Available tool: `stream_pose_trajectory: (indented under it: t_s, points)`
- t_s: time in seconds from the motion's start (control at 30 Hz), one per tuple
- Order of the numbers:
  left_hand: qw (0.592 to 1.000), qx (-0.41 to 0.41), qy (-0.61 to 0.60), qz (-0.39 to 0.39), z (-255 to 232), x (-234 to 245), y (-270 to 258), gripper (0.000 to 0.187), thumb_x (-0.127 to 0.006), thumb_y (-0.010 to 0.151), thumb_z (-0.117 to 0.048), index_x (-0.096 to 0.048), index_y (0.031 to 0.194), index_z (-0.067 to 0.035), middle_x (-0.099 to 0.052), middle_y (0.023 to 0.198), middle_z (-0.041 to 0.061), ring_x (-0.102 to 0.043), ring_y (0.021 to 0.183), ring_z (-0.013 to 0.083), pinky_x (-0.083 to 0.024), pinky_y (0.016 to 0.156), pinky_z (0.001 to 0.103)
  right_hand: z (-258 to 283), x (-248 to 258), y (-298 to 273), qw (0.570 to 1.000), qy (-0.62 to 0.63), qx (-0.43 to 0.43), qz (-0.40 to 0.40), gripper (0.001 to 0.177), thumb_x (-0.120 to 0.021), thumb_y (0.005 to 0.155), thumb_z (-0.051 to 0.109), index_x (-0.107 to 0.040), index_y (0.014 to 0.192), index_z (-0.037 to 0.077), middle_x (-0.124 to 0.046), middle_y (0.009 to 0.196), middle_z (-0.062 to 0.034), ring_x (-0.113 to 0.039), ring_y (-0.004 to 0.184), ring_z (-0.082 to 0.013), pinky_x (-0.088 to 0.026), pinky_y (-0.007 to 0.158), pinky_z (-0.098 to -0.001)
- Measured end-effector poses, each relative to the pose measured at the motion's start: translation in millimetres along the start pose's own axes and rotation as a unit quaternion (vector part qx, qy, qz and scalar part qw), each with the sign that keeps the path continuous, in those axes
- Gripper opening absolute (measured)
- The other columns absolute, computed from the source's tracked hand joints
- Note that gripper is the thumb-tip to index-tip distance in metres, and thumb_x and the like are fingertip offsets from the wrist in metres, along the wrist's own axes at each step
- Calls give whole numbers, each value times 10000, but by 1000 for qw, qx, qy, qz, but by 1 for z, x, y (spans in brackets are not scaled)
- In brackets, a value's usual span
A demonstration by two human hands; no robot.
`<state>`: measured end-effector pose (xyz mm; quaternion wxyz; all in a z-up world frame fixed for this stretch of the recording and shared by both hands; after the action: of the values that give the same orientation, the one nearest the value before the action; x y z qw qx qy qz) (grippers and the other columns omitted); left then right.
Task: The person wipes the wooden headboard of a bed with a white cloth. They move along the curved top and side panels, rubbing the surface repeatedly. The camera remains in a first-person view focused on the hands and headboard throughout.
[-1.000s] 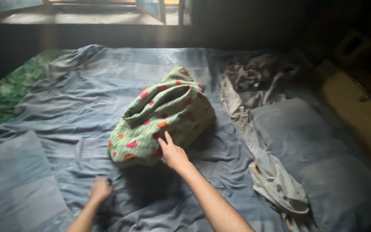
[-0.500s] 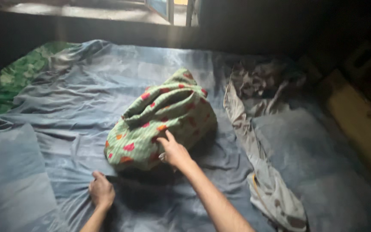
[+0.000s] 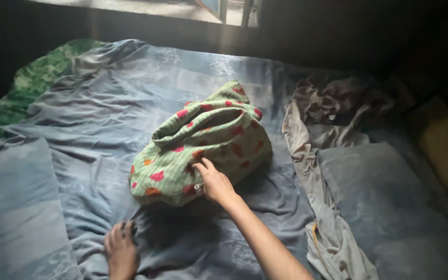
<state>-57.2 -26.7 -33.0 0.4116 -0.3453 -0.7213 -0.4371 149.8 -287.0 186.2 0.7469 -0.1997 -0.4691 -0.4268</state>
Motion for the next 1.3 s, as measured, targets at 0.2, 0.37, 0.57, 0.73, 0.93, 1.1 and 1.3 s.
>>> stream_pose_trajectory:
  t_s: [0.2, 0.37, 0.57, 0.73, 0.93, 1.1, 1.3]
  points:
    - [988, 132, -28, -81, 23, 25, -4, 823, -550, 882, -561, -338, 1601, -221, -178, 1660, 275, -136, 1526, 532, -109, 1147, 750, 12, 1, 3, 1000, 3, 20, -9, 655, -750, 799, 65, -488, 1387, 186, -379, 1578, -228, -605, 1183, -474, -533, 930, -525]
    - [984, 154, 13, 93, 31, 21, 52, 895, -620, 791, -693, -400, 1547, -267, -90, 1696, 199, -75, 1505, 485, -89, 1111, 741, 54, 23, -12, 988, 26, -54, -143, 644, -627, 839, -1, -460, 1419, 225, -195, 1678, -252, -687, 999, -463, -589, 784, -507]
    - [940, 66, 171, 287, 35, -9, 112, 393, -655, 912, -355, -648, 1277, -211, -448, 1563, 87, -427, 1472, 288, -101, 1250, 748, 113, 66, -3, 922, 167, 13, -349, 629, -469, 923, -75, -395, 1484, 198, -148, 1699, -253, -782, 1024, -313, -636, 647, -439]
    - [971, 51, 135, 192, 58, -27, 154, 254, -573, 1027, -233, -666, 1259, -188, -735, 1193, 101, -695, 1185, 277, -430, 1198, 538, 136, 55, 38, 939, 102, 64, -323, 528, -514, 871, -89, -569, 1332, 164, -287, 1659, -230, -721, 1104, -331, -622, 800, -430]
    - [979, 81, 55, 180, 78, -16, 189, 612, -696, 865, -372, -524, 1441, -259, -489, 1515, 140, -431, 1417, 362, -357, 1136, 615, 149, -23, 101, 974, 41, 104, -200, 203, -608, 924, 29, -733, 1059, 113, -559, 1496, -157, -614, 1209, -364, -548, 977, -445]
    - [977, 47, 54, 202, 91, -18, 216, 956, -775, 736, -609, -394, 1580, -373, -79, 1717, 154, -21, 1499, 457, -132, 1140, 707, 124, -79, 122, 979, 48, 89, -176, 224, -655, 823, 65, -723, 1036, 85, -570, 1390, -200, -591, 1141, -395, -531, 908, -476]
    - [935, 49, 148, 317, 113, -43, 205, 406, -678, 909, -367, -682, 1298, -250, -198, 1720, 123, -132, 1594, 395, -49, 1259, 685, 98, -97, 111, 992, -8, -2, -128, 194, -636, 873, 55, -713, 1046, 102, -627, 1198, -122, -598, 1089, -364, -536, 880, -494]
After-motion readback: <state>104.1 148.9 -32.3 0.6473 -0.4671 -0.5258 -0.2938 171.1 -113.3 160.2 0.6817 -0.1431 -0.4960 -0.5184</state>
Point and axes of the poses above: each hand's wrist, its own y-axis towards the middle knuckle, its own x-axis out of the back of the hand, z = x × y, the point moved 4 cm from there along y, towards the middle knuckle
